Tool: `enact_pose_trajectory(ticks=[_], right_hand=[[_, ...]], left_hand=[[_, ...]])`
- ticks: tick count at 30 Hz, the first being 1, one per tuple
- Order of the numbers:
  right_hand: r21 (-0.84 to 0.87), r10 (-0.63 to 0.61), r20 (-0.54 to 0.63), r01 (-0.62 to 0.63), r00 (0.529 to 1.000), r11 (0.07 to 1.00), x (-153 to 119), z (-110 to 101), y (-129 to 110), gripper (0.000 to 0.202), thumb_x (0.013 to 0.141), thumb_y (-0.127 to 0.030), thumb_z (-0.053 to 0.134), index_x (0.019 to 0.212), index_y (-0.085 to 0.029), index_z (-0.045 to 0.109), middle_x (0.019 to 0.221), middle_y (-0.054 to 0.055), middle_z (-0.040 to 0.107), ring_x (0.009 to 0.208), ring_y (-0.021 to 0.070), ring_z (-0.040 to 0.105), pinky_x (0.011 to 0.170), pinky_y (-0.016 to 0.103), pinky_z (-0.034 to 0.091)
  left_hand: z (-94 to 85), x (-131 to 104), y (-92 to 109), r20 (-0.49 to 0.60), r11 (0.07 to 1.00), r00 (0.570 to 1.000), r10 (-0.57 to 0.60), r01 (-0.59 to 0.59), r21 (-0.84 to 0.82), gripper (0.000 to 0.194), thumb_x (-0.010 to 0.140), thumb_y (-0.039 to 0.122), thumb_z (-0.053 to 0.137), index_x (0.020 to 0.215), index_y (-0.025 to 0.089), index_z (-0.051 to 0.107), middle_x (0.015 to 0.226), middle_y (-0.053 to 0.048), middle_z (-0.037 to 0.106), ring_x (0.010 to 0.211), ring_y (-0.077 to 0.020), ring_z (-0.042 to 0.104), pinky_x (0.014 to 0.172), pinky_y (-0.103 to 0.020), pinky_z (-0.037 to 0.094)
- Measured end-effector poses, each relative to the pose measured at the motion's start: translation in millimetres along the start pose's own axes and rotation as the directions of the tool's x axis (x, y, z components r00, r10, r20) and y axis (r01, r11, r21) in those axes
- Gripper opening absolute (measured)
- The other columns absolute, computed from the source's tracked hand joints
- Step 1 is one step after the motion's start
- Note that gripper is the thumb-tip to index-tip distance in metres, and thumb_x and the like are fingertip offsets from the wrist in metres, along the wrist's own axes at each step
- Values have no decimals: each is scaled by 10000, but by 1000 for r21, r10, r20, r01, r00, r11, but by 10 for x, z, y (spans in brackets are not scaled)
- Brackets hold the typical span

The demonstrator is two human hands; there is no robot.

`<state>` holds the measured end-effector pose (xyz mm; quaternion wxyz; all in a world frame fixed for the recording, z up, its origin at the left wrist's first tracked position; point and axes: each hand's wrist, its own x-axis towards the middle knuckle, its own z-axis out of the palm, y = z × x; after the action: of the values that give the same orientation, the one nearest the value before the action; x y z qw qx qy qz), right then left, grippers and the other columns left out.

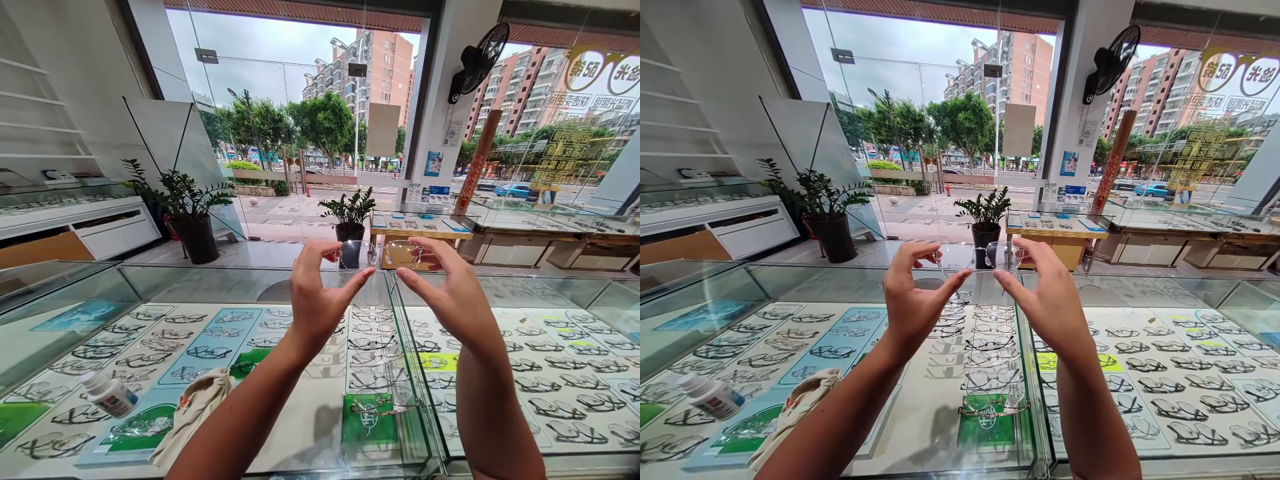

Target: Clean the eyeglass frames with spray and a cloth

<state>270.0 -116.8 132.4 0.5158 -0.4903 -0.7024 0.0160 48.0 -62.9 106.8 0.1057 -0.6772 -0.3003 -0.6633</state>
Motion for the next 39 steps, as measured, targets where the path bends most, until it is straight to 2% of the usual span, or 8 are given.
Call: enact_pose_trajectory(ticks=[8, 13, 16, 22, 25, 28, 34, 39], right_hand=[[-25, -44, -30, 43, 999, 999, 0, 6, 16, 506, 927, -495, 743, 1372, -276, 644, 1308, 117, 721, 1106, 322, 710, 965, 526, 584], [-55, -128, -155, 121, 980, 991, 29, 99, -41, 478, 908, -434, 769, 1349, -294, 649, 1269, 93, 720, 1157, 316, 686, 980, 514, 564], [-12, -144, -175, 144, 974, 989, 52, 155, -62, 478, 900, -406, 775, 1348, -294, 650, 1282, 89, 711, 1164, 304, 682, 987, 505, 560], [243, 12, -270, 57, 963, 968, 118, 150, 52, 342, 954, -485, 698, 1187, -238, 734, 1201, 109, 759, 1102, 282, 722, 974, 483, 575], [337, 81, -242, 5, 967, 941, 142, 144, 99, 302, 994, -493, 640, 1044, -229, 778, 1083, 98, 798, 1060, 271, 744, 958, 463, 589], [397, 103, -232, -2, 967, 918, 154, 153, 104, 278, 982, -476, 665, 1000, -232, 797, 1051, 87, 814, 1032, 265, 756, 948, 453, 606], [493, 129, -153, -38, 980, 869, 169, 169, 100, 271, 989, -474, 660, 992, -255, 820, 1027, 64, 820, 1030, 254, 767, 978, 456, 613], [631, 163, -77, -79, 984, 772, 172, 194, 91, 255, 997, -454, 663, 1115, -257, 774, 1075, 65, 824, 1033, 249, 785, 935, 453, 642]], left_hand=[[11, -2, -4, 4, 1000, 1000, -10, 10, -21, 523, 766, 440, 927, 1144, 220, 639, 975, -15, 679, 860, -173, 636, 809, -355, 515], [27, 22, -64, 13, 996, 998, -65, 66, -61, 530, 806, 438, 896, 1225, 240, 639, 1118, -56, 700, 991, -214, 684, 842, -384, 545], [29, 41, -110, -10, 993, 997, -80, 79, -86, 547, 808, 433, 894, 1256, 252, 639, 1149, -60, 691, 996, -217, 698, 851, -395, 564], [10, 54, -160, -49, 994, 998, -44, 38, -105, 574, 796, 404, 909, 1279, 259, 635, 1175, -62, 686, 1030, -224, 707, 889, -411, 581], [15, 49, -167, -50, 993, 998, -25, 19, -113, 579, 789, 392, 916, 1276, 256, 634, 1176, -61, 685, 1033, -225, 709, 890, -410, 590], [23, 45, -170, -48, 992, 999, -20, 14, -123, 587, 791, 392, 914, 1286, 259, 629, 1179, -63, 684, 1038, -229, 712, 893, -413, 596], [32, 45, -176, -36, 990, 999, -12, 7, -139, 588, 790, 385, 916, 1290, 259, 633, 1178, -60, 685, 1044, -224, 708, 909, -413, 599], [55, 32, -185, -29, 989, 1000, -8, 4, -148, 581, 793, 369, 916, 1291, 256, 638, 1180, -57, 692, 1059, -221, 701, 913, -407, 599]])
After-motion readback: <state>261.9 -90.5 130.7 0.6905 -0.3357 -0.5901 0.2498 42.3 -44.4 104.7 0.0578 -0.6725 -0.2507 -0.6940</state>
